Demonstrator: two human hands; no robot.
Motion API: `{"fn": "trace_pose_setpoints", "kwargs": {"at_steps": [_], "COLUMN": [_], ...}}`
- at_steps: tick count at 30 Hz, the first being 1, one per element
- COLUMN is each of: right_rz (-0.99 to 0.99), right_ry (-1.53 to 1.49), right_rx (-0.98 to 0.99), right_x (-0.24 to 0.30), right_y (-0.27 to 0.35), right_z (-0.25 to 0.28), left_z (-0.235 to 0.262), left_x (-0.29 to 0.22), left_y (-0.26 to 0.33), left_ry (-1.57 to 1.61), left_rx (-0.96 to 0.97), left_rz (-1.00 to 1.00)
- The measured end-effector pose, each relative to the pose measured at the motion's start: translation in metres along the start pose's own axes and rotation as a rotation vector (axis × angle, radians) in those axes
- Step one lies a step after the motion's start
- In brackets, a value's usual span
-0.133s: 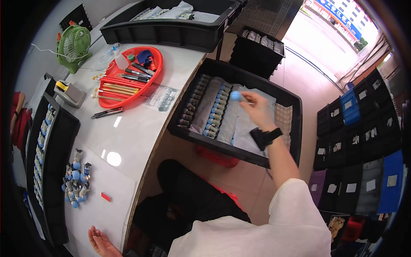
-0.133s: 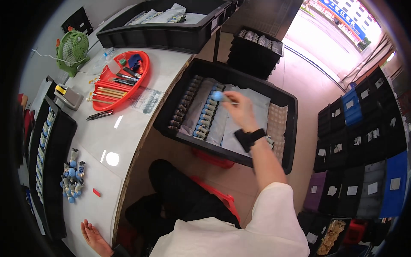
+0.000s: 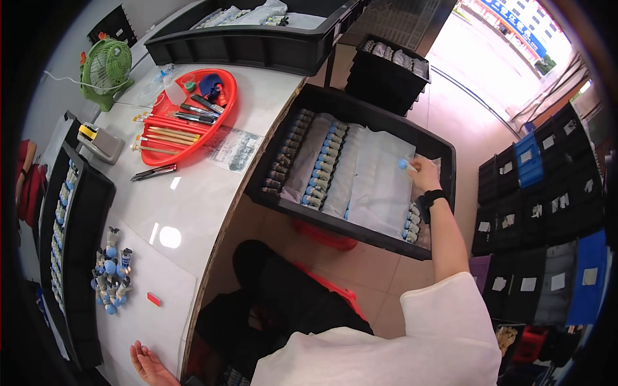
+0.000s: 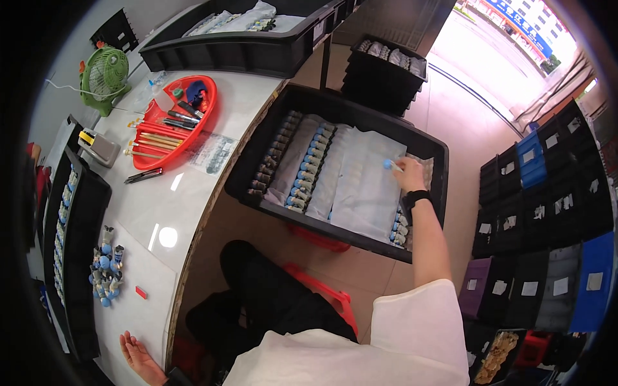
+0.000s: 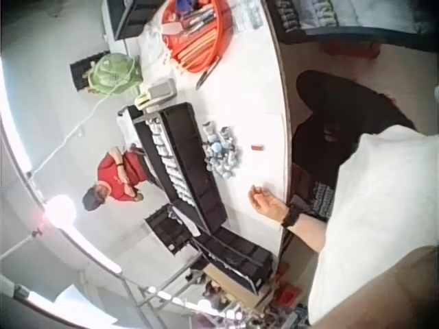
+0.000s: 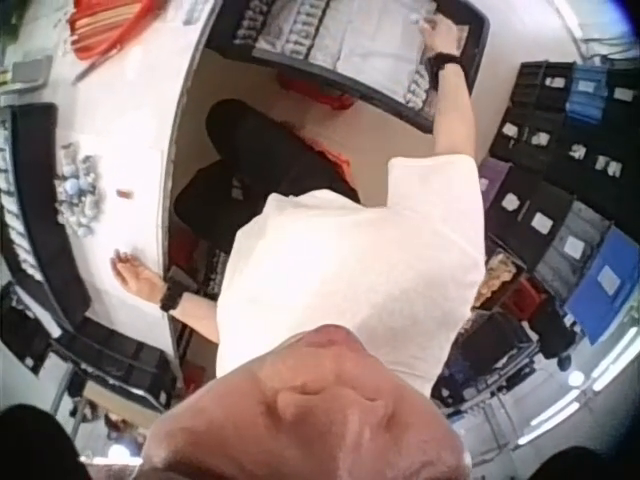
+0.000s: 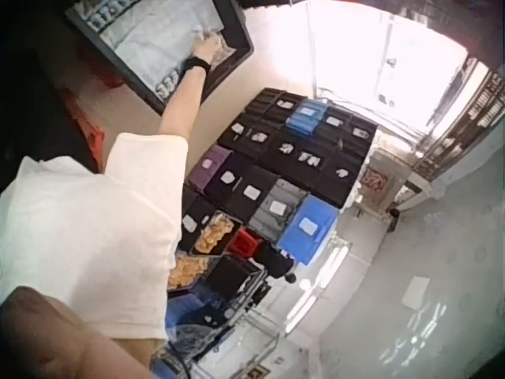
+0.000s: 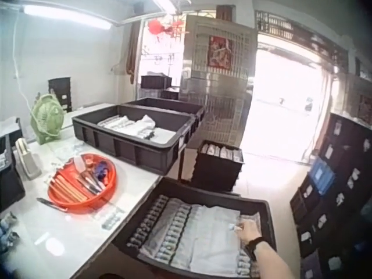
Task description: Assembling small plastic figurines and placing them into organized trays and shipping boxes.
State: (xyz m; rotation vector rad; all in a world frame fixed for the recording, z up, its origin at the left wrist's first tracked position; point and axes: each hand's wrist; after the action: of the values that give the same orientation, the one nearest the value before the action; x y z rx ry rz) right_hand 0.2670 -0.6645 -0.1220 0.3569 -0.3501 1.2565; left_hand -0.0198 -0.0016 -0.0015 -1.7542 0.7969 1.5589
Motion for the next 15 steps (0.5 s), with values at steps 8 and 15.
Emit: {"fn": "trace_pose_setpoints", "kwargs": {"at_steps": [8,15], "right_rz": [-0.393,-0.101], "right_ry": [0.218,0.171], "right_rx": [0.107,0.327], "right_x": [-0.089,-0.185], "right_y": [-0.001,-0.02], "right_z": [-0.052,-0.082], "left_z": [0.022,0.002], "left_x": [0.015,0.002], "left_y": [-0.015,-0.008], "left_ry": [0.037,-0.022], "left_rx": [-0.061,-0.099], "left_rz": [0.025,0.049]}}
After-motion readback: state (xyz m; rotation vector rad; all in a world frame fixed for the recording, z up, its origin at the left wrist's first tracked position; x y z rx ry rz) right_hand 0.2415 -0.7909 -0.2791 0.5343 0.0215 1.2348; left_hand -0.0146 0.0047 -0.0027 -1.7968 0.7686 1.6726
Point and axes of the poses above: each hand's wrist, its own y-axis away from the middle knuckle, its own z-axis out of the back of the hand, x = y × z, and after that the axes turned 12 degrees about x, right-handed
